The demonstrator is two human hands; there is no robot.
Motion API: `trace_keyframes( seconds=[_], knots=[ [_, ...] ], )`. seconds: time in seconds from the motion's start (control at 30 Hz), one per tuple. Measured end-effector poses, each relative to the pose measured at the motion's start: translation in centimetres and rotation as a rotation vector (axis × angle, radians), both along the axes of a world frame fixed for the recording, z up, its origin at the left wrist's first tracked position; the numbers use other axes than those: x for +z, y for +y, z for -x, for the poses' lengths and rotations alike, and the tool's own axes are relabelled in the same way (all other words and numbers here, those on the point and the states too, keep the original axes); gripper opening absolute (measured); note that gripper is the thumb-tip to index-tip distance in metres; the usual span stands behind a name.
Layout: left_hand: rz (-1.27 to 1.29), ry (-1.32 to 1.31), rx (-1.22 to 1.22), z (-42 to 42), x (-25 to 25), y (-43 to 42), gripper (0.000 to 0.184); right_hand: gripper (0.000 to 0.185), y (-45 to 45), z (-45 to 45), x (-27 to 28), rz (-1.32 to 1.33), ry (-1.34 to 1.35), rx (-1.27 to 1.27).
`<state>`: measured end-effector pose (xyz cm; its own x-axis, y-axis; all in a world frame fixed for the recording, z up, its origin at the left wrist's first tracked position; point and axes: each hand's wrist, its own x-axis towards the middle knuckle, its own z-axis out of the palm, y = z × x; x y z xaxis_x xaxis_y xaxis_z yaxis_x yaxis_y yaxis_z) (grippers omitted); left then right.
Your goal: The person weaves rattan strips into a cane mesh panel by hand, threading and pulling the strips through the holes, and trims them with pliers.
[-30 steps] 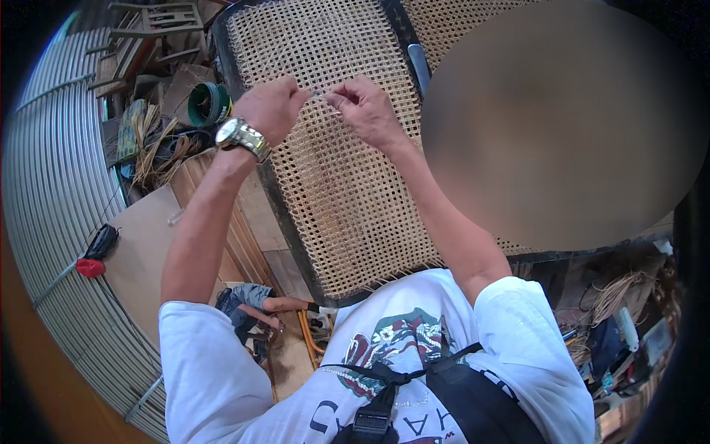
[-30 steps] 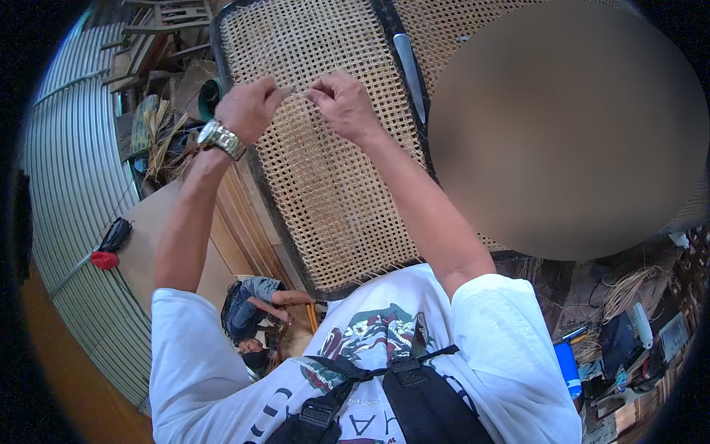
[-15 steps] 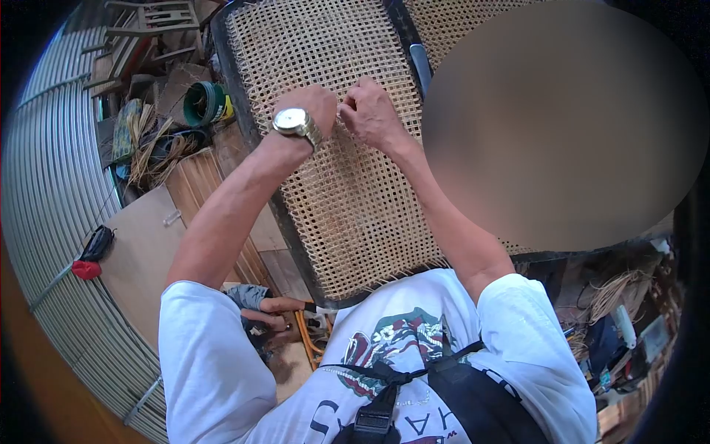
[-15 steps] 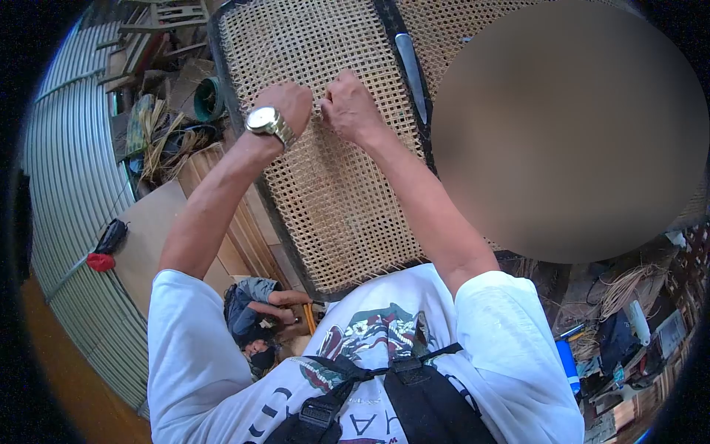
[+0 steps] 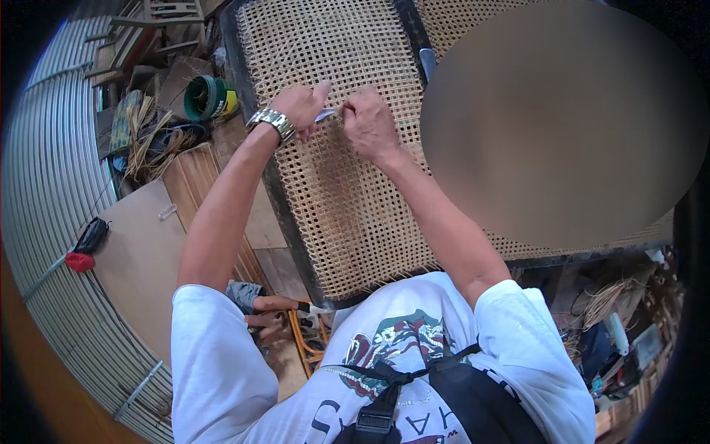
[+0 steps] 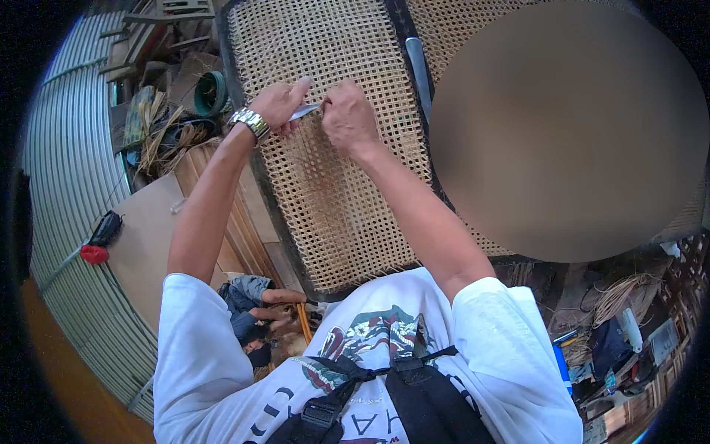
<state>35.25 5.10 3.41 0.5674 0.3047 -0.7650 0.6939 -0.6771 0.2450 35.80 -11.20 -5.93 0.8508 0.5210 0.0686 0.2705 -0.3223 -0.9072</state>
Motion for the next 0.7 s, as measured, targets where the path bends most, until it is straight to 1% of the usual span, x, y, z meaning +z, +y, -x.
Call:
trace_keyframes(
  seconds=[0.03,0.1,0.13,0.17,0.2,0.23,0.27,0.3,0.33,0.37,0.4,0.43,0.5,0.53,0.57,0.6,0.63,0.7],
  knots=[
    [-0.001,-0.004,0.0,-0.2,-0.3,0.2,0.063,0.016,0.0,0.0,0.0,-0.001,-0.004,0.0],
    [-0.198,0.005,-0.398,-0.5,-0.7,0.3,0.062,0.015,-0.4,0.1,0.1,0.018,0.017,-0.006],
    [-0.182,0.002,-0.359,-0.1,-0.7,0.2,0.058,0.015,-0.3,0.3,0.2,0.017,0.014,-0.009],
    [-0.182,0.0,-0.36,0.3,-0.6,0.1,0.058,0.015,-0.1,0.7,0.4,0.033,0.032,-0.068],
    [-0.28,-0.078,-0.427,0.5,-0.5,-0.1,0.053,0.015,0.0,1.0,0.6,0.048,0.051,-0.128],
    [-0.38,-0.158,-0.494,0.6,0.7,-0.9,0.049,0.015,0.0,0.9,1.0,0.047,0.049,-0.132],
    [-0.478,-0.139,-0.533,0.8,2.2,-1.3,0.043,0.013,0.0,0.8,1.4,0.128,0.042,-0.097],
    [-0.592,-0.207,-0.563,1.1,3.1,-0.4,0.039,0.011,-0.2,1.0,1.6,0.211,0.041,-0.062],
    [-0.614,-0.208,-0.546,1.1,4.7,0.7,0.038,0.011,-0.6,1.5,1.4,0.213,0.047,-0.063],
    [-0.651,-0.24,-0.545,1.1,6.0,2.0,0.036,0.016,-1.0,1.9,1.1,0.236,-0.109,-0.039],
    [-0.818,-0.319,-0.556,1.2,5.9,3.8,0.038,0.021,-1.4,2.1,1.1,0.256,-0.268,-0.02],
    [-0.888,-0.384,-0.444,1.1,6.0,6.3,0.043,0.021,-2.4,2.3,1.8,0.254,-0.268,-0.03],
    [-0.963,-0.38,-0.273,0.7,6.8,9.9,0.052,0.04,-5.7,3.2,3.5,0.007,-0.352,-0.144],
    [-0.919,-0.439,-0.269,0.6,8.1,8.7,0.054,0.04,-7.5,3.8,3.1,0.02,-0.348,-0.15],
    [-0.871,-0.497,-0.262,0.8,9.5,7.4,0.057,0.043,-9.5,4.5,2.3,0.09,-0.216,-0.207],
    [-0.766,-0.521,-0.252,0.8,9.8,5.6,0.055,0.048,-10.8,5.1,1.7,0.162,-0.085,-0.268],
    [-0.663,-0.594,-0.331,1.1,8.8,4.4,0.049,0.048,-11.4,5.5,1.2,0.178,-0.083,-0.281],
    [-0.524,-0.695,-0.536,1.4,6.1,2.3,0.042,0.051,-12.4,5.7,0.6,0.238,0.055,-0.126]
  ],
)
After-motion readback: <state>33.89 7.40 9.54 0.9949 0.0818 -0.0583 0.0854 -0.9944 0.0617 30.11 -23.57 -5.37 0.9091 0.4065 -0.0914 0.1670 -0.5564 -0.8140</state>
